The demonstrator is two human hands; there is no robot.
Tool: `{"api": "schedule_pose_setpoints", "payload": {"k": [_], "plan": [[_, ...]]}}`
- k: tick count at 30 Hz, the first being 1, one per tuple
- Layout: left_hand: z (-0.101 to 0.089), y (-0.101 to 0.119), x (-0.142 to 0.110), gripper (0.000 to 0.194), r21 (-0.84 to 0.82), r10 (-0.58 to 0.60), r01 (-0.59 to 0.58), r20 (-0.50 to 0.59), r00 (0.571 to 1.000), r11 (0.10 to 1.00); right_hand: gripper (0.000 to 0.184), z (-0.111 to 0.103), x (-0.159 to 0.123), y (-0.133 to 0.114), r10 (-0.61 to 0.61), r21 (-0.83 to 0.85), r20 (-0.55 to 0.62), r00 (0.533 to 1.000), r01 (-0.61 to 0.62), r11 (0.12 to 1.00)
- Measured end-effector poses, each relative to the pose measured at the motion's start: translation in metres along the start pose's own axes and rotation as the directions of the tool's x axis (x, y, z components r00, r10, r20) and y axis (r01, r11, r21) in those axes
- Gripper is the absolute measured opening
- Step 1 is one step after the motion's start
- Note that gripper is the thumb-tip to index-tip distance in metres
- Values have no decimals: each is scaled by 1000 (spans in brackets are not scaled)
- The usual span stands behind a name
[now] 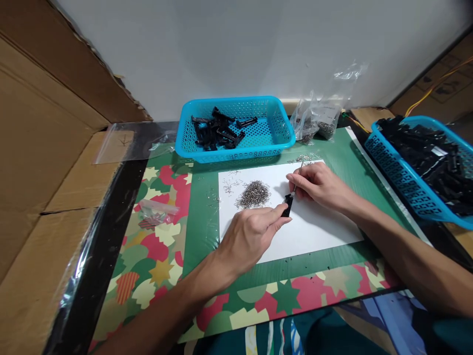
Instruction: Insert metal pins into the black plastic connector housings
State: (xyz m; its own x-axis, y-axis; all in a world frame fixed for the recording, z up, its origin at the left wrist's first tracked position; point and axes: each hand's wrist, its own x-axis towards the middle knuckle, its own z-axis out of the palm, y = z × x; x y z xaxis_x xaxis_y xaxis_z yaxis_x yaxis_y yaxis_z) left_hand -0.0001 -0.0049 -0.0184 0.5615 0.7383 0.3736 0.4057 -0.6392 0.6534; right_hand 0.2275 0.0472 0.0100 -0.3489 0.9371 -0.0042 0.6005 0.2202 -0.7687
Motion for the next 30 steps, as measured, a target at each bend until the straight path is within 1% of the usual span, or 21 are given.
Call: {"api": "schedule_pose_setpoints", "payload": {"k": [2, 5, 8, 9, 11, 13, 15, 16, 18, 20, 21, 23, 24, 27, 30], "plan": [[0, 0, 0, 32, 10, 25, -25, 2, 1000, 1000, 52, -1, -1, -1, 5, -3, 9, 1000, -5, 1000], [1, -1, 0, 33, 16, 18, -18, -3, 1000, 1000, 52, -2, -1, -2, -5, -1, 25, 1000, 5, 1000], [2, -1, 0, 31, 3, 6, -6, -5, 1000, 1000, 54, 1, -2, 0, 4, 53, 11, 1000, -4, 999], [2, -1, 0, 31, -11, 6, -6, -14, 1000, 1000, 55, 2, -2, 1, 21, 101, -21, 1000, -19, 995], [1, 1, 0, 30, -46, 17, -20, -58, 998, 999, 57, 5, -3, 3, 73, 239, -129, 989, -41, 970], [-2, 4, 0, 31, -70, 19, -29, -145, 989, 997, 59, 7, -4, 4, 125, 367, -229, 965, -33, 930], [-7, 8, 1, 30, -80, -25, 4, -256, 966, 997, 60, 8, -5, 3, 119, 392, -265, 957, -6, 920], [-9, 9, 3, 29, -91, -73, 46, -315, 946, 995, 59, 9, -5, 1, 88, 352, -259, 962, 10, 936], [-15, 10, 6, 26, -150, -194, 143, -416, 889, 978, 54, 11, -7, -2, -13, 181, -199, 980, 50, 982], [-19, 9, 10, 23, -238, -292, 200, -466, 835, 950, 46, 16, -9, -6, -110, -16, -81, 991, 110, 994], [-20, 8, 12, 22, -278, -321, 207, -471, 822, 938, 41, 18, -9, -8, -145, -83, -12, 989, 144, 986], [-20, 6, 13, 19, -340, -347, 198, -465, 814, 919, 33, 24, -11, -12, -186, -136, 89, 978, 197, 971], [-20, 5, 13, 17, -365, -361, 198, -458, 812, 909, 29, 27, -12, -15, -195, -138, 109, 975, 209, 968], [-19, 4, 12, 15, -448, -427, 229, -412, 805, 864, 13, 35, -13, -19, -164, -132, 79, 983, 174, 976], [-18, 3, 11, 18, -508, -473, 256, -361, 804, 822, 11, 41, -13, -20, -115, -142, 30, 993, 119, 983]]}}
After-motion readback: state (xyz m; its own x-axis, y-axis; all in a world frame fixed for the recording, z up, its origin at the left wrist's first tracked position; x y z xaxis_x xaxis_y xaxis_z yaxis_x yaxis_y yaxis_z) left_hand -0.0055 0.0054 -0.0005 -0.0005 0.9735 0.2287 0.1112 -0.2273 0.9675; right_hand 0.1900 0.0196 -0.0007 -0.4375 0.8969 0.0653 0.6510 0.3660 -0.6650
